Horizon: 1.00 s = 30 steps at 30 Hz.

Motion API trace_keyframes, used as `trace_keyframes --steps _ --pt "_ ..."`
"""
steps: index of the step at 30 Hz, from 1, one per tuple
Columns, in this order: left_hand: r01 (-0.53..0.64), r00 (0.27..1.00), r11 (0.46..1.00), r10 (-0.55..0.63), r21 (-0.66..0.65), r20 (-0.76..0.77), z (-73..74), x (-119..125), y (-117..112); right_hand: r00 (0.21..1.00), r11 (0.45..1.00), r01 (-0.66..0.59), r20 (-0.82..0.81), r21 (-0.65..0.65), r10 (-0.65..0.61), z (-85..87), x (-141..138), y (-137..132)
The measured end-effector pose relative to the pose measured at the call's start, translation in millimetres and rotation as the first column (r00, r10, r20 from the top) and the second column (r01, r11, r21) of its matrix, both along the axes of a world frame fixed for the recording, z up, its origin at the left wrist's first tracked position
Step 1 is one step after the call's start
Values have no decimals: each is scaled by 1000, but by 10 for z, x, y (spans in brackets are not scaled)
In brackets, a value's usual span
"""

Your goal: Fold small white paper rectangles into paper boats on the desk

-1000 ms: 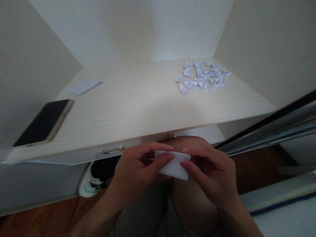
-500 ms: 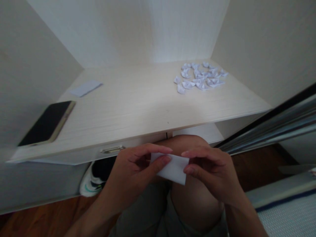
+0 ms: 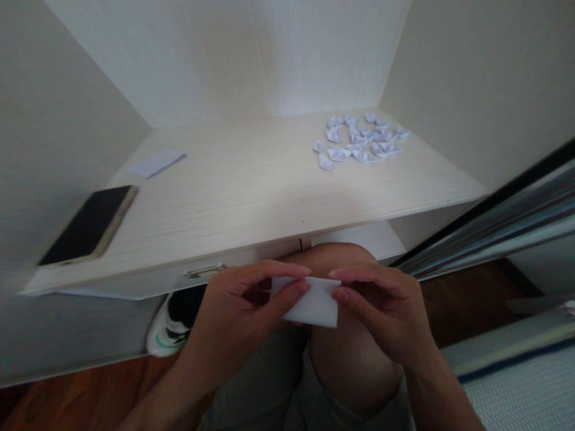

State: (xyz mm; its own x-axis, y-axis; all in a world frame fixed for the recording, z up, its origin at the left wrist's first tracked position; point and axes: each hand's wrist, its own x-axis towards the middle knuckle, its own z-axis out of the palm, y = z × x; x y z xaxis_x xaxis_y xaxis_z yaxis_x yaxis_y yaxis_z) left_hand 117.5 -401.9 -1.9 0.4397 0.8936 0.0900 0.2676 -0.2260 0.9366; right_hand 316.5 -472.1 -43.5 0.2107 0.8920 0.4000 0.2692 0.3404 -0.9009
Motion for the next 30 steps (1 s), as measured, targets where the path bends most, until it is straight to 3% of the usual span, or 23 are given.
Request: trace_keyframes --steps 8,14,30 --pt "-4 1000 1000 4 22 -8 29 -8 -34 987 999 40 157 15 -42 95 -85 -22" --pt "-18 999 997 21 -78 31 38 -68 -18 990 998 58 131 19 -60 101 -69 -4" --pt "-100 995 993 100 -57 -7 102 -127 -18 995 1000 -4 101 -13 6 154 -76 21"
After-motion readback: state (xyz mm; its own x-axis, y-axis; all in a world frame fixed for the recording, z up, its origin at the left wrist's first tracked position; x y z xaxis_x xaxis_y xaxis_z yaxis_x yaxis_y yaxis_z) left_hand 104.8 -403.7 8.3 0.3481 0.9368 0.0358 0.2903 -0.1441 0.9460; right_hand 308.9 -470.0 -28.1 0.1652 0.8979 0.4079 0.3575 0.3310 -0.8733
